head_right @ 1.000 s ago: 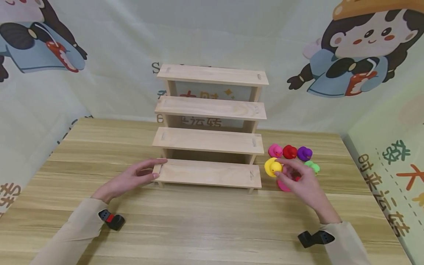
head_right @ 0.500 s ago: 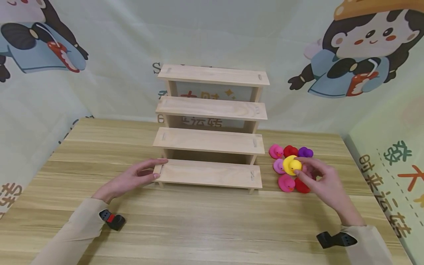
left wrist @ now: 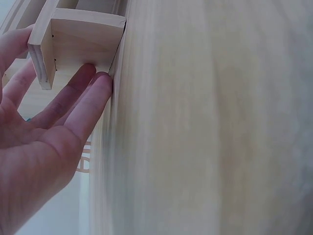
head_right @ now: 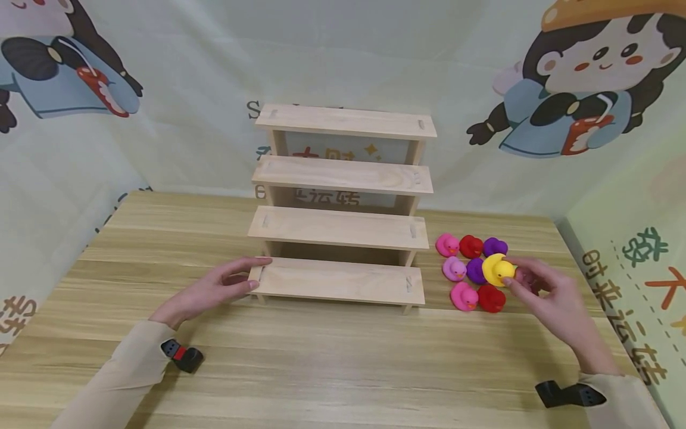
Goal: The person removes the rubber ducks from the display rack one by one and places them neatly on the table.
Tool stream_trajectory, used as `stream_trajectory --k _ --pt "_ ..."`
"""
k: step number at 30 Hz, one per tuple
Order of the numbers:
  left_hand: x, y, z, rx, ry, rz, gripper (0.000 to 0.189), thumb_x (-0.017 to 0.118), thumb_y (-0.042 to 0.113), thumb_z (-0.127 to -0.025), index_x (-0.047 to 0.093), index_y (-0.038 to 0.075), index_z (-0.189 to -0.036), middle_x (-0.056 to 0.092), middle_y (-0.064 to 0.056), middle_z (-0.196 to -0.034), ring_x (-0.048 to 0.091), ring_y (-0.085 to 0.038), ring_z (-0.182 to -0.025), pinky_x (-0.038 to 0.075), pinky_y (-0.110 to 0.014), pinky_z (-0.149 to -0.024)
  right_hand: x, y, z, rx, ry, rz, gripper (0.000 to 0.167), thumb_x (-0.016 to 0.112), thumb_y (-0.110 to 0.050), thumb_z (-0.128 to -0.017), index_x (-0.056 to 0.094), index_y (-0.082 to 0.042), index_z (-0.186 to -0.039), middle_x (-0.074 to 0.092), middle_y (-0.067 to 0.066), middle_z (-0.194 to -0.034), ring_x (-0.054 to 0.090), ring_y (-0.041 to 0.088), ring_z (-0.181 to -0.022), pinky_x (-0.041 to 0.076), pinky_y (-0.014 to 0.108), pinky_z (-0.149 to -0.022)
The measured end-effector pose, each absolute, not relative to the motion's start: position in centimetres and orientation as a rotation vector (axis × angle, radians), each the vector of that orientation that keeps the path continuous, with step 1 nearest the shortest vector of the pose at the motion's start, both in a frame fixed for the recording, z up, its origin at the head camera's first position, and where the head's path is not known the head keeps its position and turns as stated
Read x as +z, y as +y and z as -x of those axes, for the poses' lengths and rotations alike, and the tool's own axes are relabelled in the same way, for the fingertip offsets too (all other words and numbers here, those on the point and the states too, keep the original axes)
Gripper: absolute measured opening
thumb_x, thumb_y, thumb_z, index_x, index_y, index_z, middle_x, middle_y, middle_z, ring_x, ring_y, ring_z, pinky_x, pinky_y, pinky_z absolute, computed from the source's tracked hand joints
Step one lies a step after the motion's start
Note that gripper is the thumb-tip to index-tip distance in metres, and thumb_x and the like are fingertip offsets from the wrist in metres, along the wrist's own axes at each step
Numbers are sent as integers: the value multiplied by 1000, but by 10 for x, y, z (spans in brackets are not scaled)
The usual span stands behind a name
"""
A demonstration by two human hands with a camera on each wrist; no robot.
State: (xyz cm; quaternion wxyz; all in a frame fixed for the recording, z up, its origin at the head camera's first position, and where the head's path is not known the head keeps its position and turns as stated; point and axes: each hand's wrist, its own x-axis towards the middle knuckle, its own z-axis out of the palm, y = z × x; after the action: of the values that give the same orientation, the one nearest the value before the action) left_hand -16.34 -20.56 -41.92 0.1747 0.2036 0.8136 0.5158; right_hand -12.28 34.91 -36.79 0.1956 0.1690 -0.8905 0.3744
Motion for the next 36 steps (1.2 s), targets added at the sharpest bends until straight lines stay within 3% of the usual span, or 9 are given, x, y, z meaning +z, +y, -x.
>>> stream_trajectory --k 6,11,18,26,36 --pt "-419 -205 163 1457 2319 -572 48 60 28 -97 48 23 -143 37 -5 -150 41 -30 -131 33 -51 -107 -370 363 120 996 -2604 -379 29 67 7 -86 61 11 -114 58 -17 -86 53 -4 -73 43 8 -60" --pt "-418 -205 162 1452 2326 -570 48 60 29 -97 48 23 -143 37 -5 -150 39 -30 -132 32 -51 -108 -379 377 121 1041 -2602 -387 29 66 6 -87 61 9 -115 59 -15 -86 54 -1 -71 44 10 -58" --pt "-420 -206 164 1466 2314 -585 47 60 28 -97 48 24 -143 36 -4 -151 39 -30 -133 32 -51 -107 -404 408 127 1043 -2660 -293 32 65 -4 -92 65 -9 -124 60 -11 -90 56 -1 -73 45 12 -60" --pt "-421 -206 165 1457 2324 -591 47 60 29 -97 48 25 -142 36 -3 -151 39 -28 -133 31 -50 -108 -404 414 117 1078 -2753 -390 30 61 2 -92 59 5 -122 52 -31 -108 51 -11 -89 44 7 -69" --pt "-419 -205 163 1459 2325 -581 47 61 28 -97 49 24 -142 37 -4 -150 39 -29 -133 32 -49 -108 -420 426 115 1091 -2794 -450 33 63 6 -89 61 4 -121 49 -33 -111 56 -8 -85 49 15 -64"
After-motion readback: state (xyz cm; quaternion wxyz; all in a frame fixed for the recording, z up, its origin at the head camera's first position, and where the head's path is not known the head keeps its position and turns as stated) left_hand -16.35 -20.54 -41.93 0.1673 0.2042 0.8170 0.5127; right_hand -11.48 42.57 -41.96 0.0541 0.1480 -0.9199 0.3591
